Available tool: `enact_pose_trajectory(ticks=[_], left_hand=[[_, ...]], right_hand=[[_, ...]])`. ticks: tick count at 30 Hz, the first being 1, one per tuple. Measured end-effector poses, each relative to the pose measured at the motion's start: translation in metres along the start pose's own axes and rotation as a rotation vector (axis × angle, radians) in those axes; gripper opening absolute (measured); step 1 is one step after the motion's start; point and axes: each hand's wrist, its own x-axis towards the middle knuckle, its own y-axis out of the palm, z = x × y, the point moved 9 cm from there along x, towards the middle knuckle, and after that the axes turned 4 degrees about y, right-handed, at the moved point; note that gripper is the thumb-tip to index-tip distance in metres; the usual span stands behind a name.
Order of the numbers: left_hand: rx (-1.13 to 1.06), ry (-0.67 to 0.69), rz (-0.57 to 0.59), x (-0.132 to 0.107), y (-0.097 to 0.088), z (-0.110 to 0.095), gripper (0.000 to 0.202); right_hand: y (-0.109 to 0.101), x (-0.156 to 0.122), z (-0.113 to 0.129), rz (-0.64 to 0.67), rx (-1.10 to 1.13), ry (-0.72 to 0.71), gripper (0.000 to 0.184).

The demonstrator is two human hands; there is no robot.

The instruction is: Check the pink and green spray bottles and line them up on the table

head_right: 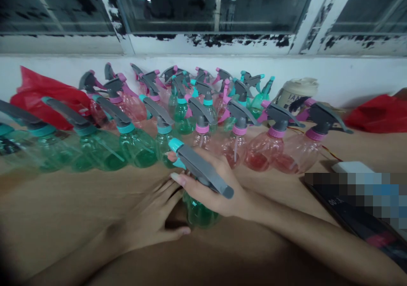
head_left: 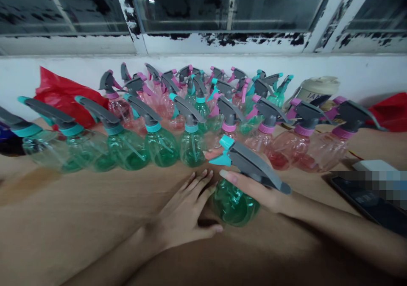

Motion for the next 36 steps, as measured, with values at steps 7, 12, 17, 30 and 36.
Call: enact_pose_trajectory(ticks=[7, 12, 17, 30, 36], left_hand=[[0.0, 0.005, -0.016, -0.001, 0.0001, -0.0005, 0.084], [-0.012, 0.007, -0.012, -0.0003, -0.0008, -0.0007, 0.084], [0.015, 0.025, -0.023, -0.0011, -0.0006, -0.0002, 0.084], [0.003, 0.013, -0.04, 0.0, -0.0086, -0.0032, 0.084], [-0.018, 0.022, -0.051, -0.0008, -0.0079, -0.0028, 0.086]], right_hand=[[0.0004, 0.0008, -0.0007, 0.001, -0.011, -0.001, 0.03], [0.001, 0.0009, -0.0038, 0.011, -0.027, 0.027, 0.03], [-0.0015, 0.0001, -0.0013, 0.009, -0.047, -0.028, 0.016], [-0.0016, 0.0003, -0.0036, -0.019, -0.041, 0.013, 0.03], [-0.0017, -0.0002, -0.0023, -0.023, -0.054, -0.013, 0.033]])
